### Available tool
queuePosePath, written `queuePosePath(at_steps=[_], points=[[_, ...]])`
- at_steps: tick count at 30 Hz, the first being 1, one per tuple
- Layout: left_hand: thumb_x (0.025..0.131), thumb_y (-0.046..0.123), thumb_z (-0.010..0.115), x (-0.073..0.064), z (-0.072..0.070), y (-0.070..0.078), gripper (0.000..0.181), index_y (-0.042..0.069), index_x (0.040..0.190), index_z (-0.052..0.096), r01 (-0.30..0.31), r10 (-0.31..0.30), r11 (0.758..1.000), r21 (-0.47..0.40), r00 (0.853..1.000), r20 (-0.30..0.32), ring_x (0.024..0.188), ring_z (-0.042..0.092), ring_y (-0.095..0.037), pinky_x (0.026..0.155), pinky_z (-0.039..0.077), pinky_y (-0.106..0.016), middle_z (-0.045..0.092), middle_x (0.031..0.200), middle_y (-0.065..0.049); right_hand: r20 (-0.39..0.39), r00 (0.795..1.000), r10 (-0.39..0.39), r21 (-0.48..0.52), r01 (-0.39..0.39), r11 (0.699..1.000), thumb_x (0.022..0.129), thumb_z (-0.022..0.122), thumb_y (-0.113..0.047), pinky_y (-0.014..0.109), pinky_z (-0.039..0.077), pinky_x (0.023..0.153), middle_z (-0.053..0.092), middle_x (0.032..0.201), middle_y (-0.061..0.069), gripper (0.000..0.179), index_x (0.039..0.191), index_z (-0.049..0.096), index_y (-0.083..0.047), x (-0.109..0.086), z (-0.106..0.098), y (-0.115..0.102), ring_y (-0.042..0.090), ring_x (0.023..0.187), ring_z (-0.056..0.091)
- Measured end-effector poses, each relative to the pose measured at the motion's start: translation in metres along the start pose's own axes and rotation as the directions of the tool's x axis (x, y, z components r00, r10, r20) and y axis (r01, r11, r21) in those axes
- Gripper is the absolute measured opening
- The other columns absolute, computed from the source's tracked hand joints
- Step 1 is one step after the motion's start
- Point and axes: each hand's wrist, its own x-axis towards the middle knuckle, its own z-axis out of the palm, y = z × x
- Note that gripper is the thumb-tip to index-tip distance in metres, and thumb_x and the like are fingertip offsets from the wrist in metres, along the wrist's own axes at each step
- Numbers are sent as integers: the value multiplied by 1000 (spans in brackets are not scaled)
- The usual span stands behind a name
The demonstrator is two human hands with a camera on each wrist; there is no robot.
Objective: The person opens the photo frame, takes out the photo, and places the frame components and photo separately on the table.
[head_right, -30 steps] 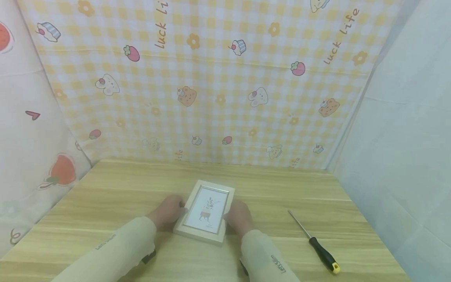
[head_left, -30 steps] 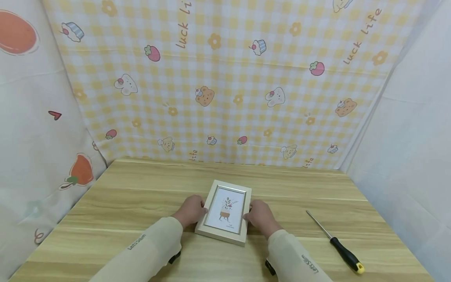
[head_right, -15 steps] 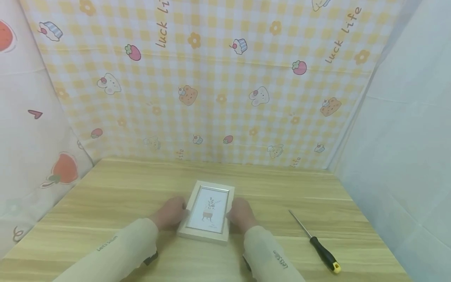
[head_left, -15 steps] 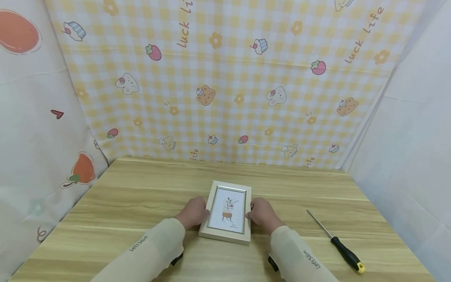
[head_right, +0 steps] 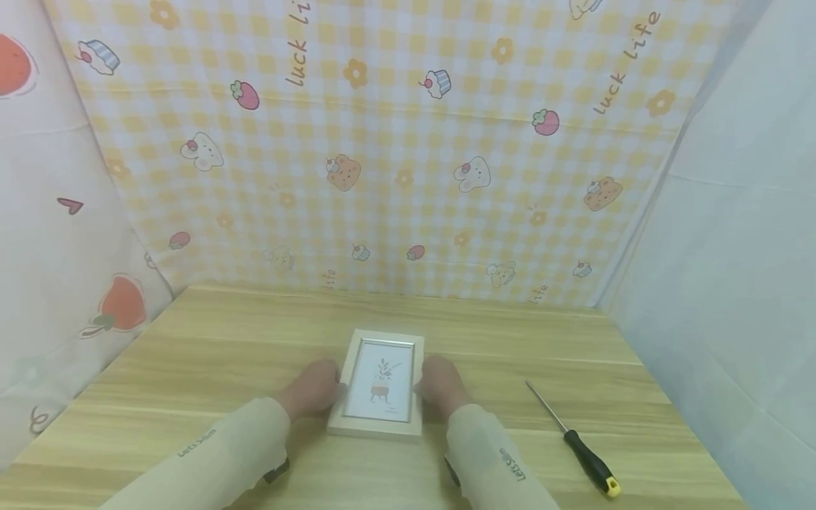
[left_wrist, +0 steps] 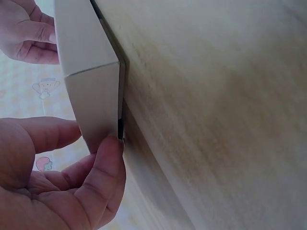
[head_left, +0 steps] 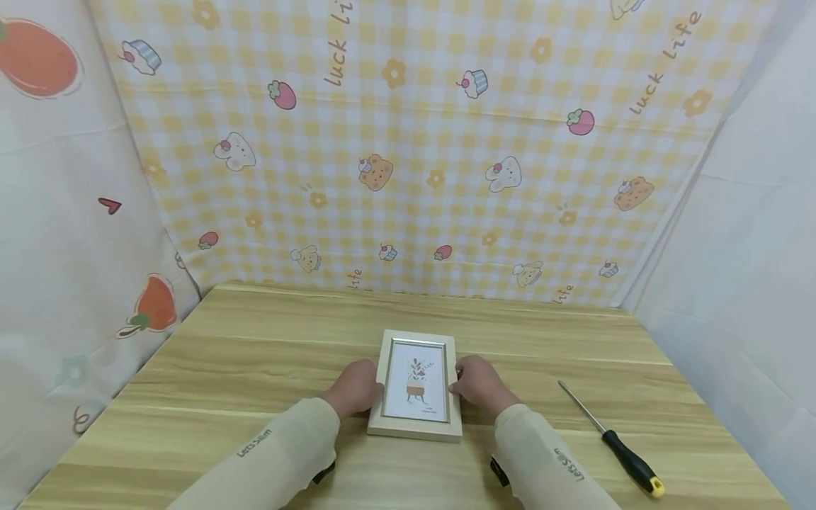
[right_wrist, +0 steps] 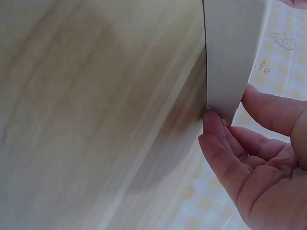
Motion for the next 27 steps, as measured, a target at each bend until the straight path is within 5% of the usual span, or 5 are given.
queuePosePath(at_steps=[9, 27], points=[[87, -1, 57, -1, 3, 0, 23, 4, 66, 48, 0, 0, 1000, -17, 1000, 0, 56, 44, -16, 52, 38, -26, 44, 62, -4, -2, 1000, -30, 28, 30, 999, 78, 75, 0, 26, 37, 56, 49, 64, 2, 30, 65, 48, -6, 1, 2, 6, 15, 61, 46], [86, 0, 58, -3, 3, -1, 29, 8, 62, 43, -28, 28, 999, -28, 1000, -9, 53, 40, -14, 50, 34, -24, 41, 59, -1, 11, 1000, -19, 38, 19, 999, 80, 73, -2, 27, 43, 60, 59, 74, 3, 9, 80, 64, -3, 0, 2, 7, 16, 67, 51]])
